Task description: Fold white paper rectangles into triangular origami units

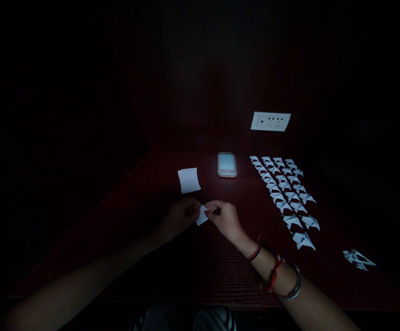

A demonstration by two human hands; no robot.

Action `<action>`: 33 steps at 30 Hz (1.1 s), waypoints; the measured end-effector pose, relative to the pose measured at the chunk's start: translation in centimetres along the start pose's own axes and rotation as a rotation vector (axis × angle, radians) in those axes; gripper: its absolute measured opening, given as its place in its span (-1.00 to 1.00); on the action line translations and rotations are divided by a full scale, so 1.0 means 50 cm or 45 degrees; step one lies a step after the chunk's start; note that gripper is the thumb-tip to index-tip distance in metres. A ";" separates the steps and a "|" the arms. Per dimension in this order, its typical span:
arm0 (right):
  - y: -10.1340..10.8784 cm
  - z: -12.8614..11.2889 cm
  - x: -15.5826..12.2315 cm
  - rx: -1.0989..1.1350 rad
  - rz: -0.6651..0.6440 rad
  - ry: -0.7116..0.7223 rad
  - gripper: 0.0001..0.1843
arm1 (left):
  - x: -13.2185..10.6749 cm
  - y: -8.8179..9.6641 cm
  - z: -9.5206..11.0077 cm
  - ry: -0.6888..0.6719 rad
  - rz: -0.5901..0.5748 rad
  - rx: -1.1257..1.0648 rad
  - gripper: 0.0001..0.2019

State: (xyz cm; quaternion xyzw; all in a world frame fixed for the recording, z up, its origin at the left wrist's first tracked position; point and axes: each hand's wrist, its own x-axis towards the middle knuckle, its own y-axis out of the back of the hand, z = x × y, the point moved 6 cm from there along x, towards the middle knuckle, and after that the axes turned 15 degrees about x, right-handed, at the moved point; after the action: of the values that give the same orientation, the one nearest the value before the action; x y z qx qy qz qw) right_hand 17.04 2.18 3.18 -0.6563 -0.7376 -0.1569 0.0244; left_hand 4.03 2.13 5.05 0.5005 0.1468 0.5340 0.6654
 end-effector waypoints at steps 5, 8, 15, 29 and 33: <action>-0.001 -0.022 -0.003 -0.034 -0.012 0.082 -0.85 | -0.004 0.006 0.006 0.020 0.002 0.023 -0.87; -0.001 -0.045 -0.008 -0.078 -0.010 0.163 -0.86 | -0.006 0.012 0.011 0.025 0.032 0.053 -0.87; -0.001 -0.067 -0.013 -0.144 -0.015 0.238 -0.84 | -0.004 0.016 0.019 -0.001 0.013 0.067 -0.86; 0.004 -0.066 -0.010 -0.142 0.031 0.250 -0.84 | -0.010 0.038 0.032 -0.083 0.240 0.189 -0.89; 0.004 -0.069 -0.010 -0.123 0.047 0.261 -0.85 | -0.008 0.026 0.031 -0.116 0.148 0.212 -0.86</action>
State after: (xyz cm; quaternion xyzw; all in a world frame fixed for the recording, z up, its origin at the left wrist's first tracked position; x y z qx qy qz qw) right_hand 16.73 0.83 6.38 -0.6507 -0.7106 -0.2580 0.0709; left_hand 4.25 0.88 6.71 0.5855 0.1309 0.5344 0.5954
